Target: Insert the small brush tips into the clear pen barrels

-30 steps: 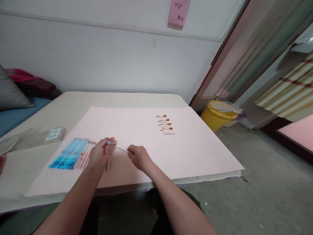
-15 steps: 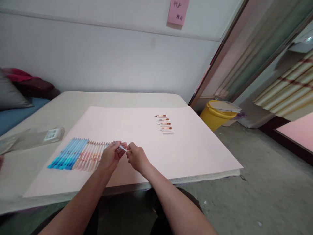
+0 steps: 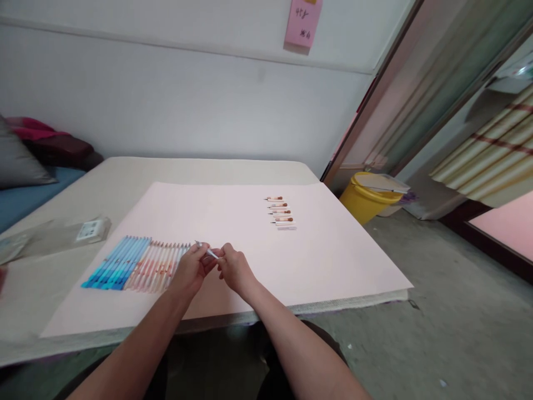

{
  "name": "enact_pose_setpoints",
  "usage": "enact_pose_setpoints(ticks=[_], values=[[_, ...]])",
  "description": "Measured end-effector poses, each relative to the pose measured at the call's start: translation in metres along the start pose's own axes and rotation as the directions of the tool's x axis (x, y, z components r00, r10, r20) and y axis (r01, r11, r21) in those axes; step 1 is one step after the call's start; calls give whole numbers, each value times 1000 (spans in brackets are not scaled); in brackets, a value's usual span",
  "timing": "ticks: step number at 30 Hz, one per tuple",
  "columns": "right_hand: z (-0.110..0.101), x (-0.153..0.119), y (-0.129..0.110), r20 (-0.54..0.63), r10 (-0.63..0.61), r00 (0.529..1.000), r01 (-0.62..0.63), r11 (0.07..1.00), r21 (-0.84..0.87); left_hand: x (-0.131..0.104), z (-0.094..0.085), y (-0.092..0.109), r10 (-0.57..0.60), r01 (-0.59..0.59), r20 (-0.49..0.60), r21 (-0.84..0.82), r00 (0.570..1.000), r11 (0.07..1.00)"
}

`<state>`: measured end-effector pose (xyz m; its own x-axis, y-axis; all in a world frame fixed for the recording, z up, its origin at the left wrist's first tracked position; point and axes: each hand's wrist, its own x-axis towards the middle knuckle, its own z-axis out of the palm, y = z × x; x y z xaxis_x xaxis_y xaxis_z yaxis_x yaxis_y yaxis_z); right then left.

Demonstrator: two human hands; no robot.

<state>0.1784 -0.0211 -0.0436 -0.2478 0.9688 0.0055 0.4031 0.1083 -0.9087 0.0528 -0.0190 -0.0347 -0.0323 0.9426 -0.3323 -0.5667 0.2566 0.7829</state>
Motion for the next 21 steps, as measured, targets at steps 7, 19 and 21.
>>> enact_pose_setpoints(ticks=[7, 19, 21], values=[[1, 2, -8, 40, 92, 995, -96, 991, 96, 10, -8, 5, -27, 23, -66, -60, 997, 998], [-99, 33, 51, -428, 5, 904, -339, 620, -707, 13, -12, 7, -94, 82, -114, -111, 989, 990], [-109, 30, 69, -481, 59, 875, -434, 537, -724, 14, -13, 5, -100, 87, -107, -116, 989, 989]])
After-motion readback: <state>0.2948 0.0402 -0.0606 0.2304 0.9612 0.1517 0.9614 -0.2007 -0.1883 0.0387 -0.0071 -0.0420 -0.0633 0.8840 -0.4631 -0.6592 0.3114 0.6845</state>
